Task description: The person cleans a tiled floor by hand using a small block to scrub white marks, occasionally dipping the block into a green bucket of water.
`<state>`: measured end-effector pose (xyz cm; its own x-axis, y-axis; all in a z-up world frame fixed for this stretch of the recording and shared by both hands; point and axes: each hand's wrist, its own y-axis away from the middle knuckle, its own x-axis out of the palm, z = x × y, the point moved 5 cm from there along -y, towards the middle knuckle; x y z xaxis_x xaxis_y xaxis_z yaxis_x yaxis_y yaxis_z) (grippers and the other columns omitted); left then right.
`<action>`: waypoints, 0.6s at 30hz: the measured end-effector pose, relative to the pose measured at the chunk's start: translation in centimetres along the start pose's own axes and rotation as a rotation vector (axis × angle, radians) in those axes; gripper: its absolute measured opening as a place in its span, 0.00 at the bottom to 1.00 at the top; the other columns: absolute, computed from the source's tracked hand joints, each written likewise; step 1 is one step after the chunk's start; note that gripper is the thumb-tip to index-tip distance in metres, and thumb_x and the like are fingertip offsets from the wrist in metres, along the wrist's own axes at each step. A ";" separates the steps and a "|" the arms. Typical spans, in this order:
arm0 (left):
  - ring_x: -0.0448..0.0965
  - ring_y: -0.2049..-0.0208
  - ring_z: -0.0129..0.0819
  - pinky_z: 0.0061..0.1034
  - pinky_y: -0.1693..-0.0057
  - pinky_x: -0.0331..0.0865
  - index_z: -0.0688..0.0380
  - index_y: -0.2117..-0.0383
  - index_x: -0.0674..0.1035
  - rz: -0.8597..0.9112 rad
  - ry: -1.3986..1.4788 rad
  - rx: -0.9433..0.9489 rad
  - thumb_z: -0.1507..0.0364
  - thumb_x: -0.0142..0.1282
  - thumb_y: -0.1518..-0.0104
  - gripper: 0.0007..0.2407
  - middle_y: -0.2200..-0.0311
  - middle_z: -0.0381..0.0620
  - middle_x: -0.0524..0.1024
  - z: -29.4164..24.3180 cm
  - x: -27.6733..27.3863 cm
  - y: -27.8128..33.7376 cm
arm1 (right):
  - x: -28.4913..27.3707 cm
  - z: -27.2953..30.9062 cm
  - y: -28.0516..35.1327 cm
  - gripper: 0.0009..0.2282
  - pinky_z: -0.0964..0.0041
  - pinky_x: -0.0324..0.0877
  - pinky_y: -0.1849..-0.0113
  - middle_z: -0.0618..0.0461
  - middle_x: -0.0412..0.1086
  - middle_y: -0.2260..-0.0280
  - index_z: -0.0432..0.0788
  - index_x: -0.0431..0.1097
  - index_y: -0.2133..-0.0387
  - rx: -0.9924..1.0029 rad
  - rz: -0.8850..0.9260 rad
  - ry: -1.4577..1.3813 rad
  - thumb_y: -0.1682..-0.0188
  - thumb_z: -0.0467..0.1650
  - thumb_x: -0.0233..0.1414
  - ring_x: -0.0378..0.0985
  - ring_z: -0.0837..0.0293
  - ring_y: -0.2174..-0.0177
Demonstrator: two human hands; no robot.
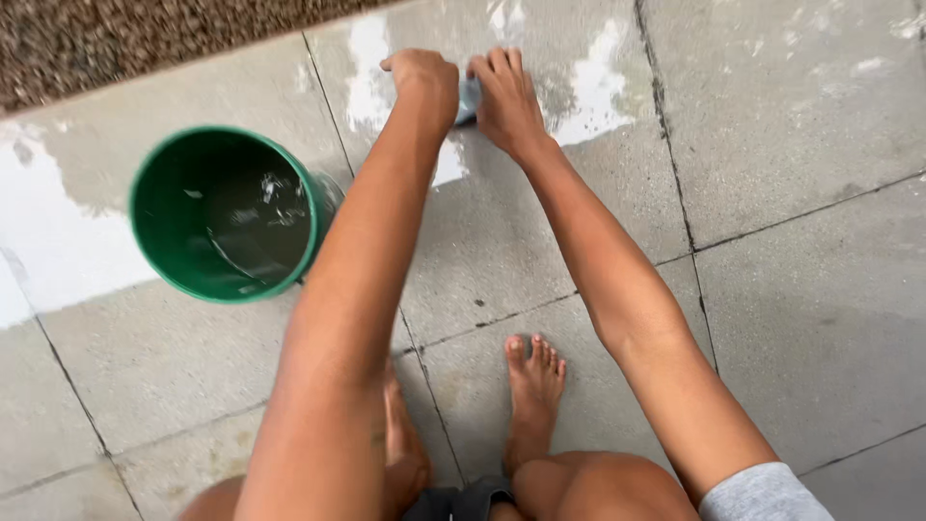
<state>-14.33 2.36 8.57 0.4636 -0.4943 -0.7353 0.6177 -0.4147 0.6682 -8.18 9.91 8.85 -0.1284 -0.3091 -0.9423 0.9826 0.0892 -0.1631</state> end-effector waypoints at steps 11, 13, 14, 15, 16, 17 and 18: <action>0.81 0.50 0.43 0.51 0.60 0.78 0.40 0.50 0.81 -0.272 0.388 -0.075 0.72 0.57 0.45 0.15 0.50 0.37 0.79 3.6 -3.4 0.2 | -5.6 0.7 -7.3 0.26 0.45 0.69 0.59 0.41 0.71 0.52 0.50 0.72 0.49 0.003 0.495 0.339 0.64 0.33 0.68 0.73 0.41 0.55; 0.75 0.43 0.55 0.51 0.42 0.73 0.59 0.39 0.70 0.071 0.442 -0.064 0.72 0.49 0.34 0.17 0.40 0.56 0.71 4.3 -1.2 1.8 | -8.2 -0.3 -8.5 0.22 0.41 0.67 0.53 0.43 0.69 0.47 0.50 0.64 0.40 0.322 0.762 0.266 0.48 0.38 0.58 0.73 0.40 0.54; 0.75 0.43 0.55 0.51 0.42 0.73 0.59 0.39 0.70 0.067 0.451 -0.062 0.72 0.49 0.34 0.17 0.40 0.56 0.71 4.5 -1.7 2.1 | -8.1 -0.8 -8.7 0.22 0.41 0.67 0.53 0.43 0.69 0.47 0.50 0.64 0.40 0.319 0.764 0.276 0.48 0.38 0.58 0.73 0.40 0.54; 0.74 0.42 0.55 0.52 0.40 0.71 0.60 0.39 0.70 0.086 0.488 -0.055 0.72 0.48 0.33 0.17 0.40 0.58 0.70 4.5 -2.0 2.4 | -8.0 -1.5 -8.8 0.23 0.41 0.67 0.53 0.43 0.69 0.47 0.50 0.64 0.40 0.335 0.775 0.272 0.48 0.38 0.58 0.73 0.40 0.53; 0.72 0.41 0.56 0.52 0.38 0.70 0.61 0.39 0.70 0.115 0.527 -0.048 0.72 0.46 0.33 0.17 0.39 0.60 0.69 4.3 -1.9 2.8 | -7.6 -2.2 -8.6 0.23 0.41 0.67 0.52 0.43 0.69 0.47 0.50 0.64 0.40 0.351 0.796 0.264 0.49 0.38 0.58 0.73 0.41 0.53; 0.72 0.41 0.56 0.52 0.38 0.70 0.61 0.39 0.70 0.122 0.537 -0.046 0.72 0.46 0.33 0.17 0.39 0.60 0.69 3.8 -2.0 2.1 | -7.6 -2.3 -8.4 0.23 0.41 0.67 0.52 0.43 0.69 0.47 0.50 0.64 0.40 0.348 0.807 0.270 0.49 0.38 0.58 0.73 0.41 0.53; 0.71 0.40 0.53 0.58 0.42 0.71 0.55 0.39 0.71 0.020 0.574 -0.036 0.74 0.48 0.36 0.18 0.37 0.51 0.68 3.9 -2.8 1.3 | -7.3 -2.4 -8.7 0.23 0.42 0.66 0.51 0.43 0.69 0.47 0.50 0.64 0.41 0.362 0.826 0.252 0.49 0.38 0.59 0.72 0.41 0.52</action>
<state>-17.30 0.22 11.95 0.7397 -0.0040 -0.6729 0.6219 -0.3779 0.6858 -16.10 13.67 16.42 0.6454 -0.0613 -0.7614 0.7520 -0.1243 0.6474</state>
